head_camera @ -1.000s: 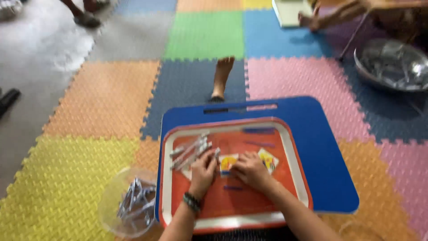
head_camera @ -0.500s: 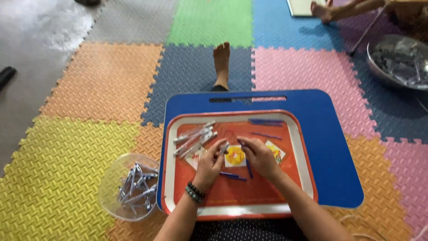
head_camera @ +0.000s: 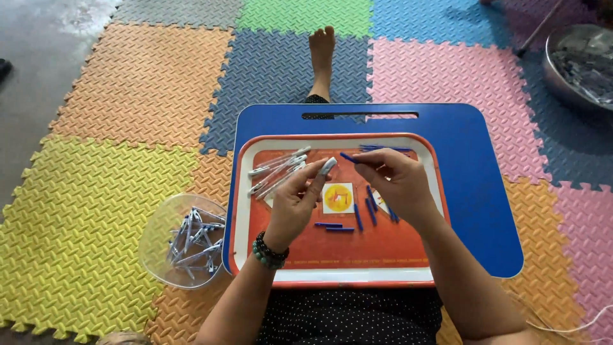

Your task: Assembling pens by inserting ink refills into pen barrels on a small tray

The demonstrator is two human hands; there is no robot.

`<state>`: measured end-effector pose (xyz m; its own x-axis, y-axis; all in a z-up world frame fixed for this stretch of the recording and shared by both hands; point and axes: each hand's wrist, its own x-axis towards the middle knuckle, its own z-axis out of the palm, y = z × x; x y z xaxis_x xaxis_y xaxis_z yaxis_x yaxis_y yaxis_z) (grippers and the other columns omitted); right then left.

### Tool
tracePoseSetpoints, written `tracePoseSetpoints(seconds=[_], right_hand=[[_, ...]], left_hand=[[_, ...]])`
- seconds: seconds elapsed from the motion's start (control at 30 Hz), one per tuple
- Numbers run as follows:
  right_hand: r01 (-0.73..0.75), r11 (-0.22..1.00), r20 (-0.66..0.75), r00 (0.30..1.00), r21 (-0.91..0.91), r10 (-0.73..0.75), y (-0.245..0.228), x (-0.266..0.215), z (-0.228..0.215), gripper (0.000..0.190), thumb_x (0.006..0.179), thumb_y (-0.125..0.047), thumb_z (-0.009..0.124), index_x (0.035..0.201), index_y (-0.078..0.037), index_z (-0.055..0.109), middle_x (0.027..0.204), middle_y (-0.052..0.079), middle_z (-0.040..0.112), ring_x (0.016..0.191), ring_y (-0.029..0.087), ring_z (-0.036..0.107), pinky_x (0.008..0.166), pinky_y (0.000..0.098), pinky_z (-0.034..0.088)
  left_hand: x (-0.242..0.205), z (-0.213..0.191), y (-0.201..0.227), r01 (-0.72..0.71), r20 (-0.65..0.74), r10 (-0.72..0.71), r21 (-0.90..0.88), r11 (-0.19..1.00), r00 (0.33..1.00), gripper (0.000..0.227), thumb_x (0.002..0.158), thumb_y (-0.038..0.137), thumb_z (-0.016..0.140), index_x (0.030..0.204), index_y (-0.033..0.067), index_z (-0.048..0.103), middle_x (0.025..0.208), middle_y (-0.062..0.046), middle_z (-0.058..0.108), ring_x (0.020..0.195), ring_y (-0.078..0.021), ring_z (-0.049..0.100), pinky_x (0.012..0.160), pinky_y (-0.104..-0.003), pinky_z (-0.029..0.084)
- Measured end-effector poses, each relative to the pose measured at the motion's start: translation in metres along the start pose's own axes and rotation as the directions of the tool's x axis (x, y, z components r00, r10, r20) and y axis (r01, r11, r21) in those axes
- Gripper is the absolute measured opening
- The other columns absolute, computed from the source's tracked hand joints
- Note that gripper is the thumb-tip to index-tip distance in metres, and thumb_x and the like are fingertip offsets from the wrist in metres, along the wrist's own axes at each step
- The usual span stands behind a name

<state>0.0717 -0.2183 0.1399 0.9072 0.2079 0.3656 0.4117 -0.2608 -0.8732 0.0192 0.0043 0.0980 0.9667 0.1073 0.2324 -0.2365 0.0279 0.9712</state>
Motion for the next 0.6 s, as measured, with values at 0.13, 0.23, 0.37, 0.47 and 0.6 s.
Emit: tracePoseSetpoints(seconds=[0.13,0.23,0.37,0.47,0.6], right_hand=[[0.056,0.998,0.004,0.998,-0.041,-0.056,0.009,-0.006,0.004,0.015,0.101,-0.008,0.087,0.116,-0.006,0.088,0.105,0.008,0.083,0.091,0.020,0.080,0.074,0.0272,0.067],[0.084,0.991,0.039,0.996,-0.102,-0.081,0.011,-0.009,-0.003,0.013,0.104,-0.011,0.084,0.116,-0.007,0.088,0.105,0.008,0.082,0.091,0.021,0.079,0.078,0.0298,0.067],[0.131,0.974,0.049,0.991,-0.182,-0.124,0.016,-0.011,-0.013,0.013,0.108,-0.010,0.080,0.119,-0.008,0.087,0.107,0.011,0.078,0.094,0.026,0.079,0.080,0.0348,0.067],[0.140,0.974,0.045,0.990,-0.179,-0.134,0.018,-0.008,-0.013,0.013,0.109,-0.009,0.079,0.119,-0.006,0.086,0.106,0.013,0.078,0.096,0.028,0.080,0.082,0.0357,0.068],[0.140,0.975,0.070,0.989,-0.173,-0.130,0.023,-0.008,-0.010,0.012,0.111,-0.009,0.077,0.119,-0.004,0.085,0.106,0.013,0.076,0.097,0.028,0.080,0.084,0.0371,0.068]], left_hand=[[-0.001,0.003,0.003,-0.002,0.023,0.001,0.052,0.999,1.000,0.031,0.112,0.018,0.072,0.141,0.0115,0.081,0.106,-0.011,0.087,0.069,-0.0122,0.069,0.061,-0.027,0.063],[-0.002,0.004,-0.003,-0.039,0.026,0.036,0.098,0.994,0.999,0.029,0.111,0.020,0.074,0.138,0.0140,0.083,0.104,-0.008,0.088,0.070,-0.0112,0.068,0.062,-0.026,0.062],[-0.005,0.003,-0.007,-0.083,0.043,0.077,0.147,0.986,0.996,0.029,0.112,0.019,0.074,0.139,0.0129,0.083,0.102,-0.011,0.087,0.072,-0.0124,0.068,0.061,-0.026,0.057],[-0.007,-0.001,-0.008,-0.110,0.057,0.102,0.150,0.983,0.993,0.029,0.112,0.014,0.073,0.139,0.0096,0.082,0.103,-0.014,0.087,0.074,-0.0131,0.070,0.060,-0.026,0.056],[-0.008,-0.005,-0.011,-0.158,0.073,0.145,0.231,0.960,0.987,0.027,0.108,0.011,0.076,0.134,0.0095,0.085,0.104,-0.014,0.088,0.082,-0.0172,0.078,0.062,-0.028,0.059]])
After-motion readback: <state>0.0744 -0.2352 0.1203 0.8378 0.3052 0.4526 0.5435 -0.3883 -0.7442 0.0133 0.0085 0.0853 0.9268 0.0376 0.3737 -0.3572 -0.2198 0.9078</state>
